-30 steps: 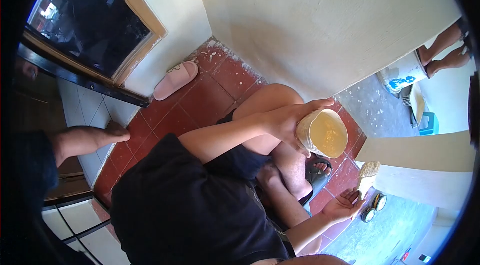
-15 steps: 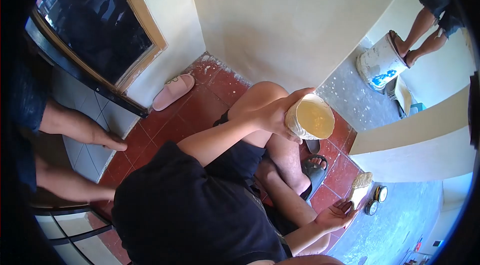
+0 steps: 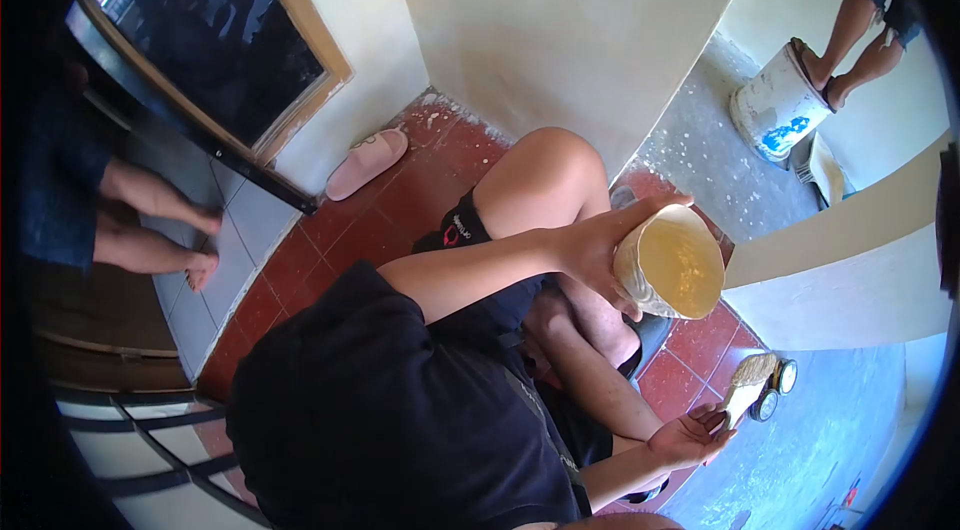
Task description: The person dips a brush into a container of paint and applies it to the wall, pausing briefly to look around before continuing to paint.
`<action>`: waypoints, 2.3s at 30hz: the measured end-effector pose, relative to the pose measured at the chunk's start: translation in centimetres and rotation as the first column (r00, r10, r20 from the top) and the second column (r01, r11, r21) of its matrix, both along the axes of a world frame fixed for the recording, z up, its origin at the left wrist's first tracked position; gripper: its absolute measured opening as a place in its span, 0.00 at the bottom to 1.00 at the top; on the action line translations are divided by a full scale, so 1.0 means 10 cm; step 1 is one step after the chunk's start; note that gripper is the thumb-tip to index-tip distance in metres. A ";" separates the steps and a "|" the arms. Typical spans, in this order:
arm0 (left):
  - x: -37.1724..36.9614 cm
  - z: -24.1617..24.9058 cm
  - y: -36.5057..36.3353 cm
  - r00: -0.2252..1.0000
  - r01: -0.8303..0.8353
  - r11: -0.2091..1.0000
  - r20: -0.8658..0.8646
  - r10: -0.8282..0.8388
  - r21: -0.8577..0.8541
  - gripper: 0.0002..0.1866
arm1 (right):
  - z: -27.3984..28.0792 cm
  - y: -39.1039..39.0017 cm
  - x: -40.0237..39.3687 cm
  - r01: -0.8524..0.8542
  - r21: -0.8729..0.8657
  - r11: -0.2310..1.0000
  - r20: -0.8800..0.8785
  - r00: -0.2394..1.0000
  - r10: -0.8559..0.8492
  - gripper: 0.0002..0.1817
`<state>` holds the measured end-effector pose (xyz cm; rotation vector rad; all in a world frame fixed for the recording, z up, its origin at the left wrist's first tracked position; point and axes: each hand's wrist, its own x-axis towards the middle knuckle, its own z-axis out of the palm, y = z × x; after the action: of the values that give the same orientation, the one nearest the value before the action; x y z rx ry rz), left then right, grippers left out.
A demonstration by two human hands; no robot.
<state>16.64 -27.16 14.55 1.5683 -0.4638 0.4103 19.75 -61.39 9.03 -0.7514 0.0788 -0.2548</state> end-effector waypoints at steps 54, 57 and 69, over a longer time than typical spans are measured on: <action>0.16 -0.06 -1.31 0.984 0.044 0.994 -0.166 -0.060 -0.100 0.76 | -1.02 -0.61 0.90 -0.212 0.075 0.974 -0.090 0.972 0.219 0.26; -0.23 0.05 -1.25 0.976 -0.014 0.997 -0.217 -0.004 -0.082 0.76 | -1.04 -0.53 0.86 -0.248 0.046 0.968 -0.085 0.964 0.251 0.25; -1.75 0.26 -0.55 0.989 -0.146 0.983 0.050 0.141 0.113 0.71 | 0.29 0.19 0.15 -0.449 0.043 0.892 0.385 0.832 0.400 0.15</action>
<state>-0.85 -32.70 17.13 1.7153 -0.4137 0.5351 21.22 -59.50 11.95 -0.5598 -0.4253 0.0430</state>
